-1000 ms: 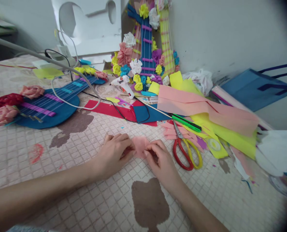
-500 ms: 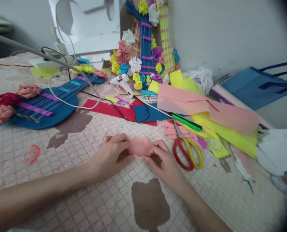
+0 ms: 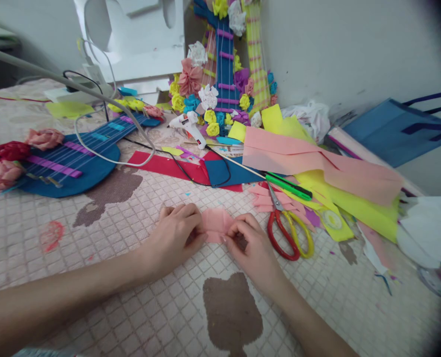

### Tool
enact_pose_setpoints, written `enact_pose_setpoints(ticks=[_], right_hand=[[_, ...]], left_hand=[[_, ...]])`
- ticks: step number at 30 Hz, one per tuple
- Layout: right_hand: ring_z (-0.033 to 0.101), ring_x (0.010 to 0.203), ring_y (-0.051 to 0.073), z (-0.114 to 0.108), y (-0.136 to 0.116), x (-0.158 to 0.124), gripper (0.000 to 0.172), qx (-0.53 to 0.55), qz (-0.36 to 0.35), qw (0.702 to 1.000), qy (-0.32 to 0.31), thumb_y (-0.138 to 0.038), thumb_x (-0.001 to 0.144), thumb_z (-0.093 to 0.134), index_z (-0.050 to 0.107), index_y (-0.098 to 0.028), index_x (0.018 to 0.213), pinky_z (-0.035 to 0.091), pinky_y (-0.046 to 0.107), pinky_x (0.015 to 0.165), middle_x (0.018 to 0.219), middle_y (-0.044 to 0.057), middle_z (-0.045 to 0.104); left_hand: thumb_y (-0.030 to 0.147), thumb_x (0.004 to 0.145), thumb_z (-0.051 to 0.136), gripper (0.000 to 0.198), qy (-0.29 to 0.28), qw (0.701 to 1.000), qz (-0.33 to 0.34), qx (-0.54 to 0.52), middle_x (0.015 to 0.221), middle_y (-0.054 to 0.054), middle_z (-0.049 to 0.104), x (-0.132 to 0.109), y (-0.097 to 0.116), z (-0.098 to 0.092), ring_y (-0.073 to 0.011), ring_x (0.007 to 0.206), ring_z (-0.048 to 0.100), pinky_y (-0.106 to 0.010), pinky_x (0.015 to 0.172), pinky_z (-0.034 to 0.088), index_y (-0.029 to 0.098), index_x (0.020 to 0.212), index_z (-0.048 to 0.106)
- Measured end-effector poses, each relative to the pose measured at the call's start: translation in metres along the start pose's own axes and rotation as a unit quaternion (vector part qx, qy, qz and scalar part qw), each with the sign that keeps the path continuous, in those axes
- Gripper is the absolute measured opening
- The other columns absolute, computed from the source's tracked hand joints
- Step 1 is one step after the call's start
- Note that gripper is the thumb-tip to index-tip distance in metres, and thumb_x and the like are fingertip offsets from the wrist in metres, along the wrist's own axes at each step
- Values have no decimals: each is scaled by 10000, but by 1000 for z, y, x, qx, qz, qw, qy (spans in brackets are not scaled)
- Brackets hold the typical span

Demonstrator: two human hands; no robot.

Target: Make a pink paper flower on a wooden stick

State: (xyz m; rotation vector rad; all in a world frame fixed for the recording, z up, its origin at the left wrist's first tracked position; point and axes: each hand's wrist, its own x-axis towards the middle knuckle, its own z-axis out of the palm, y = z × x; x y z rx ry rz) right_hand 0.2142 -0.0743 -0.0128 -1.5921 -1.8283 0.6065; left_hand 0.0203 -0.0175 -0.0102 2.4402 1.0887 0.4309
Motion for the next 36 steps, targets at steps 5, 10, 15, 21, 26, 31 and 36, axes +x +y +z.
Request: enact_pose_setpoints(ticks=[5, 10, 15, 21, 26, 31, 36], right_hand=[[531, 775, 155, -3, -2, 0, 127, 5, -6, 1000, -9, -131, 816, 541, 512, -205, 717, 456, 287, 662, 833, 21, 498], [529, 747, 148, -1, -3, 2, 152, -4, 5, 1000, 0, -120, 797, 557, 505, -198, 677, 452, 281, 646, 813, 18, 492], [523, 721, 139, 1, -2, 1, 154, -2, 11, 1000, 6, -125, 795, 564, 499, -198, 675, 440, 266, 618, 800, 12, 485], [508, 696, 135, 2, -1, 1, 151, -10, 6, 1000, 10, -117, 795, 537, 482, -200, 680, 428, 265, 594, 789, 10, 477], [508, 696, 136, 4, 0, 1, 153, -7, 4, 1000, 14, -110, 785, 539, 482, -205, 680, 433, 260, 590, 789, 7, 474], [522, 751, 148, 4, -1, 0, 146, -1, 6, 1000, 18, -71, 767, 542, 502, -209, 745, 451, 282, 649, 827, 10, 487], [537, 838, 160, 0, -2, 1, 228, 17, -3, 1000, -23, -14, 771, 475, 555, -219, 833, 471, 305, 733, 900, 27, 498]], left_hand=[[194, 831, 485, 96, -3, 1000, 6, 7, 847, -30, 549, -1, -1, 1, -195, 815, 526, -369, 729, 331, 168, 750, 532], [190, 824, 494, 88, 2, 1000, 4, 13, 842, -26, 549, -1, 0, 0, -187, 799, 526, -366, 721, 326, 168, 745, 523], [165, 794, 509, 71, 3, 1000, 0, 17, 806, -18, 546, -1, 1, 0, -178, 774, 521, -354, 705, 318, 168, 723, 512], [162, 791, 513, 79, 6, 1000, 0, 19, 810, -18, 549, 0, 0, 2, -176, 773, 518, -355, 710, 317, 167, 712, 507], [179, 796, 510, 85, 5, 1000, 0, 25, 807, -22, 550, 0, 1, 2, -183, 773, 518, -359, 709, 319, 168, 713, 500], [131, 756, 515, 44, 14, 1000, -15, -16, 837, -16, 568, 0, 1, 1, -185, 801, 532, -361, 725, 320, 174, 767, 509], [78, 765, 483, 192, -11, 997, -4, -76, 874, 10, 603, 1, 0, -5, -181, 868, 557, -370, 772, 300, 220, 806, 606]])
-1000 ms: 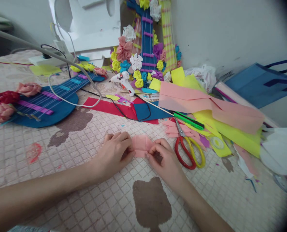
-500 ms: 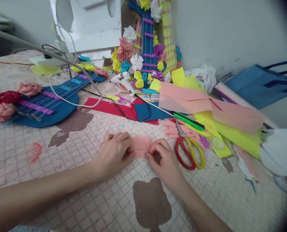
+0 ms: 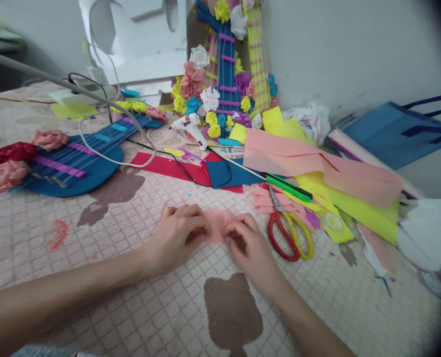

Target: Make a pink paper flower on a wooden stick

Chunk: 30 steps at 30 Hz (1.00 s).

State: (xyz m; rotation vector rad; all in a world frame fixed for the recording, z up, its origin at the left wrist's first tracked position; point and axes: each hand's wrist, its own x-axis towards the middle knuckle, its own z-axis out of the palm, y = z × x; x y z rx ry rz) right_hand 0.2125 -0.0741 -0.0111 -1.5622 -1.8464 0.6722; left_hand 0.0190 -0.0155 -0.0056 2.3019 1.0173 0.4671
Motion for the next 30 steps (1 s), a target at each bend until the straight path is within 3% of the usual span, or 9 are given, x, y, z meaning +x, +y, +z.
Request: enact_pose_setpoints(ticks=[3, 5, 8, 12, 15, 22, 26, 30], right_hand=[[540, 837, 166, 2, -1, 0, 210, -4, -1, 1000, 1, -35, 770, 490, 565, -216, 847, 475, 312, 733, 903, 33, 494], [537, 818, 173, 5, -1, 1, 132, -15, 2, 1000, 10, -90, 779, 532, 555, -209, 834, 476, 325, 723, 890, 37, 492], [524, 810, 191, 11, -2, 0, 70, -44, 12, 998, 30, -164, 782, 586, 544, -204, 821, 473, 354, 722, 880, 44, 495], [522, 847, 201, 10, -1, 0, 90, -37, 17, 999, 29, -130, 792, 563, 541, -209, 827, 469, 365, 746, 899, 45, 496], [524, 854, 188, 3, -1, -1, 161, -9, 15, 1000, 18, -62, 793, 504, 530, -216, 831, 462, 346, 748, 893, 34, 497], [523, 844, 175, 0, -1, -3, 212, 17, 1, 1000, 16, -13, 772, 445, 511, -212, 801, 449, 322, 734, 860, 26, 497], [523, 768, 157, 2, 2, -3, 167, 56, -5, 996, 74, -57, 782, 463, 511, -214, 812, 442, 288, 665, 828, 15, 522], [534, 752, 151, -1, 7, -3, 116, 98, 6, 985, 141, -126, 816, 482, 513, -213, 886, 447, 282, 666, 828, 7, 542]], left_hand=[[125, 785, 515, 160, -14, 1000, -1, 7, 840, 11, 608, 1, 0, -2, -184, 860, 561, -366, 769, 300, 230, 780, 636], [254, 825, 548, 103, -10, 1000, -1, 20, 827, -2, 606, 2, 1, -1, -197, 858, 559, -368, 762, 305, 221, 782, 636], [390, 815, 592, 195, 9, 999, -5, 53, 827, -22, 607, 3, 3, 4, -219, 856, 554, -377, 750, 312, 203, 770, 625], [229, 784, 592, 35, 16, 999, -3, 49, 838, -11, 606, 1, 1, 6, -206, 844, 559, -374, 756, 320, 203, 765, 606], [113, 745, 539, 97, 4, 1000, -5, 21, 843, 3, 603, 0, -2, 2, -189, 847, 564, -369, 772, 327, 197, 766, 583], [97, 694, 530, 111, -5, 999, -22, -26, 801, 13, 598, 3, -6, -3, -158, 757, 563, -311, 702, 381, 180, 768, 530], [122, 714, 541, 121, 32, 995, -23, -94, 782, 6, 570, 3, -12, -2, -131, 680, 540, -254, 600, 416, 179, 818, 517], [188, 788, 533, 121, 82, 994, -18, -74, 874, -29, 578, 12, -13, -12, -143, 732, 548, -275, 641, 455, 174, 908, 539]])
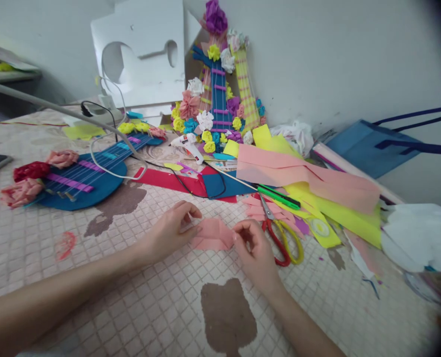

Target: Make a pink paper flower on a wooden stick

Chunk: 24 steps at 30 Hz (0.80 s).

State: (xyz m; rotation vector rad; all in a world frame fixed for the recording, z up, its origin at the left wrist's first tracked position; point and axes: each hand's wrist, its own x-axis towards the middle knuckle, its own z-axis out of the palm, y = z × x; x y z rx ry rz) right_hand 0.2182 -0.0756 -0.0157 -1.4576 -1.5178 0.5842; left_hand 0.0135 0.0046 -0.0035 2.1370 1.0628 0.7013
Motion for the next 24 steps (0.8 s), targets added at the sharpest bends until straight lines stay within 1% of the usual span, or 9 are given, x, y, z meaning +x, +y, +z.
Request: enact_pose_setpoints(ticks=[3, 6, 9, 12, 15, 17, 20, 22, 24], right_hand=[[547, 801, 158, -2, 2, 1, 114, 11, 0, 1000, 26, -159, 836, 481, 519, -210, 931, 451, 288, 699, 869, 19, 555], [550, 827, 160, -4, 4, 1, 124, 8, -10, 999, 34, -160, 840, 480, 528, -209, 943, 449, 293, 719, 892, 26, 560], [551, 829, 157, -6, 5, 0, 139, 12, -17, 999, 36, -147, 836, 482, 532, -211, 948, 449, 294, 730, 902, 24, 562], [550, 827, 153, -8, 4, 0, 148, 15, -22, 999, 37, -132, 834, 478, 534, -213, 945, 448, 291, 732, 900, 20, 563], [549, 810, 151, -8, 1, 1, 141, 7, -24, 999, 38, -130, 834, 478, 535, -212, 934, 446, 288, 718, 883, 18, 567], [547, 794, 149, -7, 0, 2, 130, 3, -28, 999, 38, -133, 838, 475, 533, -211, 925, 445, 287, 708, 868, 15, 565], [539, 779, 147, -4, -1, 2, 128, -9, -39, 999, 30, -132, 840, 470, 531, -208, 923, 441, 281, 690, 854, 12, 556], [533, 769, 146, -2, -2, 1, 135, -23, -46, 998, 18, -125, 834, 469, 534, -203, 923, 437, 278, 675, 854, 15, 554], [531, 761, 146, 0, -3, 1, 140, -35, -52, 998, 6, -119, 830, 467, 537, -199, 922, 436, 277, 668, 857, 20, 554]], left_hand=[[125, 790, 530, 148, -41, 997, 51, 50, 929, -50, 595, 21, 9, -2, -171, 861, 558, -305, 760, 461, 160, 927, 571], [61, 769, 538, 208, -138, 978, 106, 115, 980, -73, 601, 46, 18, 6, -189, 940, 554, -303, 821, 439, 142, 950, 601], [111, 714, 632, 117, -177, 971, 103, 123, 907, -69, 613, 66, 22, 19, -197, 868, 572, -279, 747, 444, 141, 827, 636], [127, 638, 678, 76, -191, 971, 84, 114, 798, -42, 623, 76, 21, 25, -187, 777, 582, -246, 640, 424, 149, 680, 618], [175, 672, 626, 37, -171, 980, 48, 94, 712, -3, 624, 77, 15, 18, -148, 670, 580, -213, 551, 392, 165, 693, 598], [198, 713, 573, 48, -128, 988, 19, 85, 711, -2, 622, 75, 8, 9, -140, 664, 580, -210, 554, 395, 164, 747, 579], [172, 749, 485, 102, -68, 994, -21, 83, 742, -12, 612, 66, -1, -3, -138, 665, 572, -220, 576, 404, 162, 837, 535], [137, 739, 445, 145, -55, 994, -35, 83, 728, -6, 600, 57, -5, -9, -136, 648, 555, -224, 568, 388, 165, 858, 523], [111, 718, 424, 182, -63, 994, -39, 80, 684, 9, 579, 48, -7, -15, -130, 612, 526, -222, 552, 368, 169, 851, 534]])
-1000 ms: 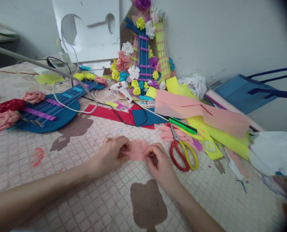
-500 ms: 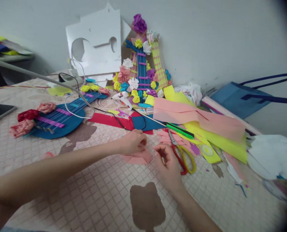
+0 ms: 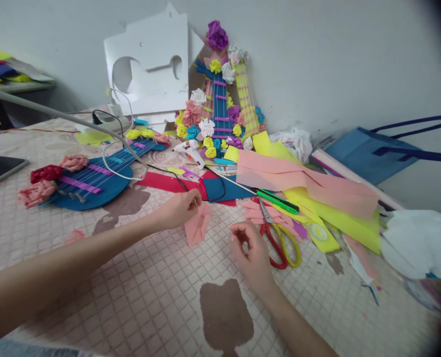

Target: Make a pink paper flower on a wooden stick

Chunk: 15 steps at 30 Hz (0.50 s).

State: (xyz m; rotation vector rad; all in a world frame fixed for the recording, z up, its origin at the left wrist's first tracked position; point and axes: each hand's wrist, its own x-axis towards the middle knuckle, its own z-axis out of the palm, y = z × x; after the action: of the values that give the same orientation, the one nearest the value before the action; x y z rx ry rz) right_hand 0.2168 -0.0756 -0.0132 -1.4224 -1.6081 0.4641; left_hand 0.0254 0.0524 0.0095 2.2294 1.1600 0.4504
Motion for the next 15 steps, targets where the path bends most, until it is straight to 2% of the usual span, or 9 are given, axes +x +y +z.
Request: enact_pose_setpoints(ticks=[6, 8, 11, 13, 15], right_hand=[[534, 764, 151, 3, 0, 0, 151, -12, -8, 1000, -24, -118, 830, 459, 546, -192, 929, 442, 284, 675, 856, 29, 558], [531, 763, 151, 3, 0, 0, 154, -12, -9, 999, -28, -114, 831, 456, 545, -192, 930, 442, 286, 672, 855, 29, 553], [515, 742, 150, 3, -2, -1, 148, -24, -23, 999, -35, -111, 830, 466, 538, -195, 927, 440, 287, 662, 845, 27, 538], [512, 767, 157, 4, -5, -3, 153, -35, -48, 997, -50, -119, 821, 499, 530, -201, 946, 444, 294, 678, 870, 31, 535], [516, 839, 178, 6, -9, -6, 181, -49, -77, 993, -80, -138, 801, 552, 519, -210, 964, 451, 317, 727, 916, 41, 536]], left_hand=[[149, 688, 450, 182, -49, 998, -13, -28, 683, 5, 603, -18, -14, -13, -115, 584, 521, -213, 540, 375, 164, 781, 606], [198, 689, 469, 191, -90, 990, -42, -96, 679, 5, 608, -21, -20, -15, -116, 577, 531, -212, 533, 395, 164, 801, 621], [211, 665, 459, 271, -132, 959, -108, -227, 747, -6, 639, -28, -22, -14, -128, 635, 583, -226, 585, 453, 167, 877, 623], [166, 620, 430, 344, -121, 944, -127, -279, 812, -15, 663, -34, -17, -8, -130, 673, 601, -229, 609, 463, 169, 912, 613], [131, 598, 415, 387, -82, 945, -114, -295, 833, -17, 671, -42, -9, 0, -135, 713, 611, -231, 623, 465, 174, 934, 603]])
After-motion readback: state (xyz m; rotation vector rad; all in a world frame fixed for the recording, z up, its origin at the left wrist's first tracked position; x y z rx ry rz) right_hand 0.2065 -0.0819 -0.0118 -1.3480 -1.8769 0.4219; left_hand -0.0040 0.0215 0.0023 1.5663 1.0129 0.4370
